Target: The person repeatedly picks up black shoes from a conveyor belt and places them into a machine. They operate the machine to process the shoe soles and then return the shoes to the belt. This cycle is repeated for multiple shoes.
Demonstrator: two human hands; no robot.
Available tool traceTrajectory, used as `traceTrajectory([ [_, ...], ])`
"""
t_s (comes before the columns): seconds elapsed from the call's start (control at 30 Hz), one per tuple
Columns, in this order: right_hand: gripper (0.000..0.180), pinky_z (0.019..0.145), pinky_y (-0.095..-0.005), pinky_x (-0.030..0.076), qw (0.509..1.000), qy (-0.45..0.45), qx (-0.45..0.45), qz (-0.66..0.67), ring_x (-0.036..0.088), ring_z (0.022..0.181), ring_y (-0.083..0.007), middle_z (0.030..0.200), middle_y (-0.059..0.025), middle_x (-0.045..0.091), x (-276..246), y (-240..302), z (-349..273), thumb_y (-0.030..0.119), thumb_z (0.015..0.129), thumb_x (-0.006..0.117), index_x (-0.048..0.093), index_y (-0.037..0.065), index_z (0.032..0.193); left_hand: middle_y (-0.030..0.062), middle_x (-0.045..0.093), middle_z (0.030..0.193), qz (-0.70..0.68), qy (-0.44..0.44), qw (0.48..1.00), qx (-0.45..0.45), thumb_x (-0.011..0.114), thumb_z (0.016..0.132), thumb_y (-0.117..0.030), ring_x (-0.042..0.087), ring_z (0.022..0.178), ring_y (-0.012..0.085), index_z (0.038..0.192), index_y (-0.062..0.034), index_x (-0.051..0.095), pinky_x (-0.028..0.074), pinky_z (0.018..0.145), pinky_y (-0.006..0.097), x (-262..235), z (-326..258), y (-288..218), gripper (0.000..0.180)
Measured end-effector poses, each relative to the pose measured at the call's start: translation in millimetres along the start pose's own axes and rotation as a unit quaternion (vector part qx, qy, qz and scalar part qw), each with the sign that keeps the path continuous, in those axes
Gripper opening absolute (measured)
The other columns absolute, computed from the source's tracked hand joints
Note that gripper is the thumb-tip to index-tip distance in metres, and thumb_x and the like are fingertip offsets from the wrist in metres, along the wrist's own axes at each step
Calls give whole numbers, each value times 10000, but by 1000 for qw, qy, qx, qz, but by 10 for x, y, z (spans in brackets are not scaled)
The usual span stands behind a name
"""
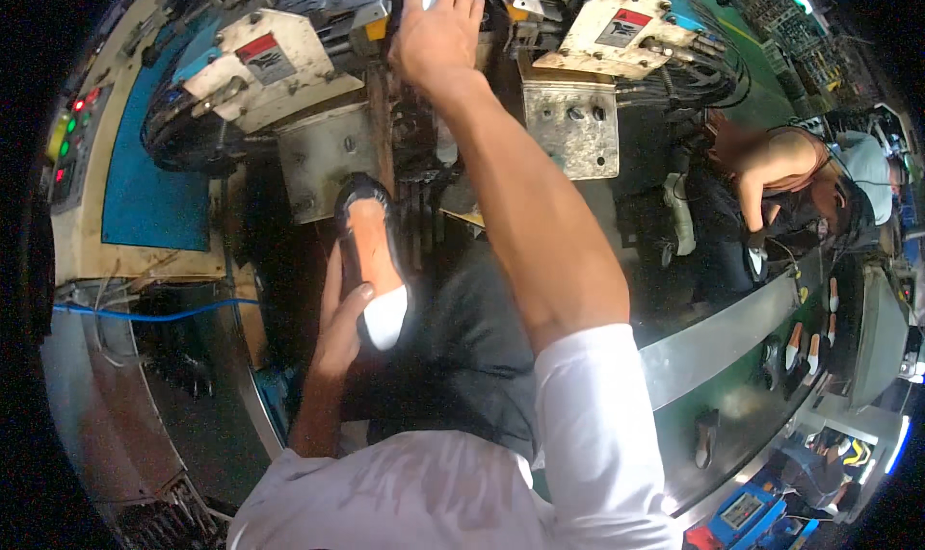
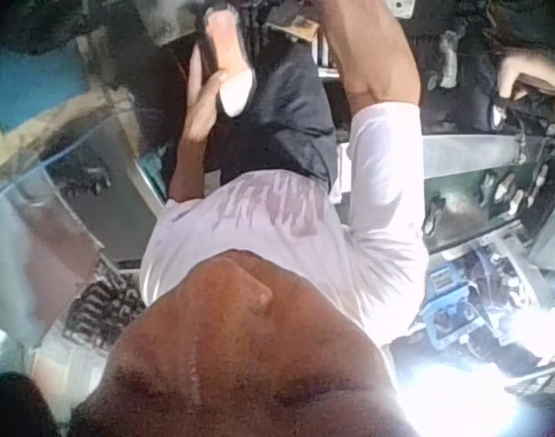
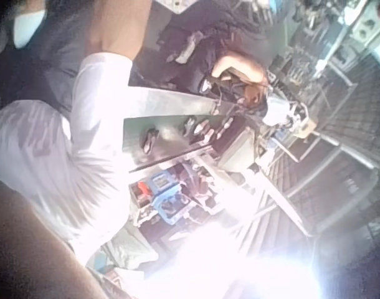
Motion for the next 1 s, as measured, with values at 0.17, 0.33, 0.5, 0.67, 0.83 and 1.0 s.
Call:
traceTrajectory([
  [0.17,715,1274,-600,246,995,59,-30,73,227,1560,-573,1649,-405,290,-249,-63,-300,299,946,711,480,-3,1550,164,408,1664,98,-41,993,58,704,912,-21,458,1491,295,1707,-69,239,413,1211,417,-84,-133,-117,922],
  [0.33,968,1258,-485,339,730,341,239,542,430,1522,-406,1599,-345,464,-943,894,-1644,589,971,724,387,-32,1632,186,400,1671,211,-103,964,127,764,878,2,446,1504,297,1702,-59,246,418,1215,415,-239,-486,-25,976],
  [0.5,775,1023,-399,532,743,342,213,534,685,1180,-222,1307,-180,735,-1168,1328,-2443,299,957,814,483,18,1599,212,380,1692,277,-99,946,140,853,823,-39,421,1539,308,1693,-53,273,348,1265,451,-421,-1091,-21,1045],
  [0.67,769,980,-318,547,583,477,219,620,677,1159,-150,1327,-133,728,-1449,1690,-2808,19,936,803,465,72,1625,266,521,1520,451,-180,849,207,921,780,-140,549,1359,475,1662,-108,356,446,1146,530,-970,-1769,38,1048],
  [0.83,497,1005,-384,568,784,462,72,409,718,1209,-283,1369,-210,708,-1176,1562,-3306,171,995,759,637,26,1455,286,553,1492,558,-301,731,251,933,792,-223,641,1183,563,1665,-152,372,547,1021,585,-1609,-2502,258,1040],
  [1.0,344,1000,-426,566,814,496,102,286,730,1177,-378,1257,-226,749,-868,864,-4256,190,1021,704,721,-5,1304,289,499,1591,416,-488,758,116,894,859,-231,532,1444,401,1661,-39,333,384,1236,471,-2260,-3468,653,998],
])
Point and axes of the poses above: each hand's wrist, its own z-axis towards the middle knuckle, its own x-axis out of the palm, y = z × x, the point moved 5 cm from there along z, towards the middle knuckle
